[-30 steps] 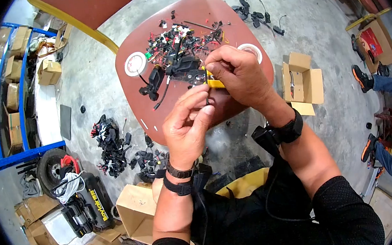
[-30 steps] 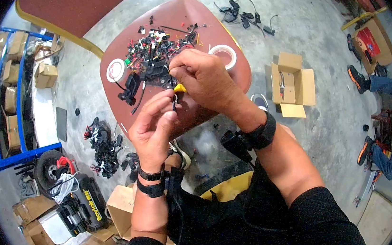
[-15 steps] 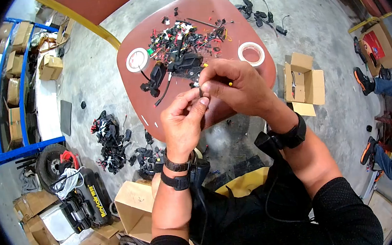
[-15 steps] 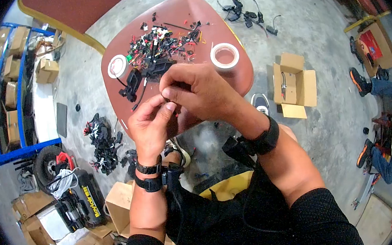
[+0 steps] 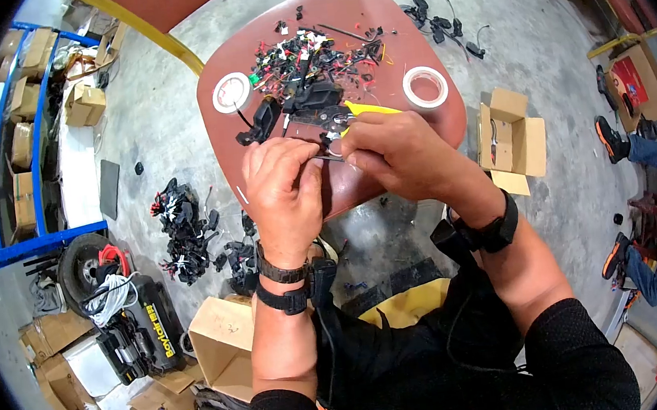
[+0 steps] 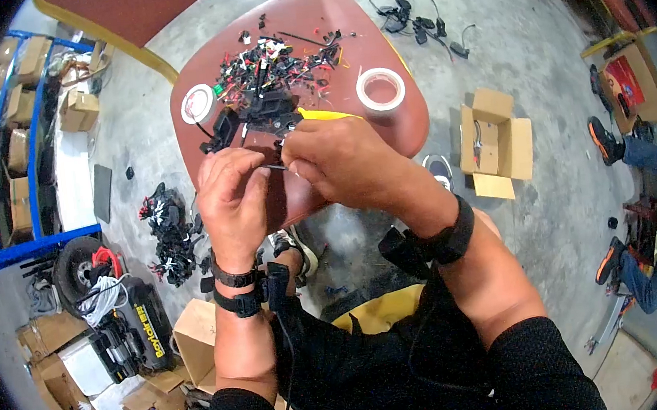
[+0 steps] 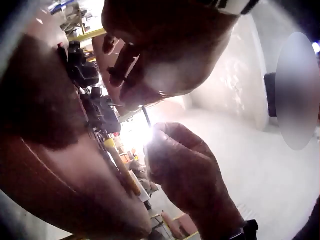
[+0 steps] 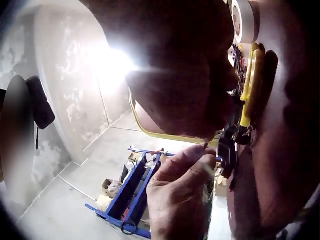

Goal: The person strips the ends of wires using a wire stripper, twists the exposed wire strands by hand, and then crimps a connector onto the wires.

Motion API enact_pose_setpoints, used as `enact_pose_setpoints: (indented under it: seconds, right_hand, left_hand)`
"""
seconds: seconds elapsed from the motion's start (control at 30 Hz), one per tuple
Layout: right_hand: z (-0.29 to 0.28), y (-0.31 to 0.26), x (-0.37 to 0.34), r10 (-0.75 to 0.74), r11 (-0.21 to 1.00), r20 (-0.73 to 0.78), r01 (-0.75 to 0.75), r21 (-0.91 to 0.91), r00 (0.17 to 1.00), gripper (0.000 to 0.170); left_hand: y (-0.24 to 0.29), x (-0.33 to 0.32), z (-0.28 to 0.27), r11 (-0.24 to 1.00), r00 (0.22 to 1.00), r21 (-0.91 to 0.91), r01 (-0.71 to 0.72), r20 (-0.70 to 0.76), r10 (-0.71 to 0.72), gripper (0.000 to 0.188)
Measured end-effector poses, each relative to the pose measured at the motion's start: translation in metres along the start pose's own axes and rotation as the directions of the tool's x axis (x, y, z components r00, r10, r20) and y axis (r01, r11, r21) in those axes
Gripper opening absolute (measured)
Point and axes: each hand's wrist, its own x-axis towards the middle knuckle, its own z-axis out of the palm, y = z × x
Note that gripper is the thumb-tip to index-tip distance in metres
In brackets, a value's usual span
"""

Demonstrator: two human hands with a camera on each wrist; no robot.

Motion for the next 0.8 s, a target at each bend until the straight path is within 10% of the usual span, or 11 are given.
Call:
enact_pose_setpoints:
  seconds: [0.7, 0.8]
  right_hand:
    - [0.004, 0.004, 0.004, -0.059, 0.935, -0.062, 0.033, -0.354, 0.996, 0.009]
    - [0.006, 0.003, 0.005, -0.091, 0.938, -0.096, 0.053, -0.344, 0.991, 0.011]
  left_hand:
    - [0.015, -0.005, 0.01, 0.986, 0.978, 0.082, 0.144, 0.142, -0.154, 0.009]
    - [0.021, -0.007, 0.012, 0.94, 0.93, -0.036, 0.338, 0.169, -0.328, 0.008]
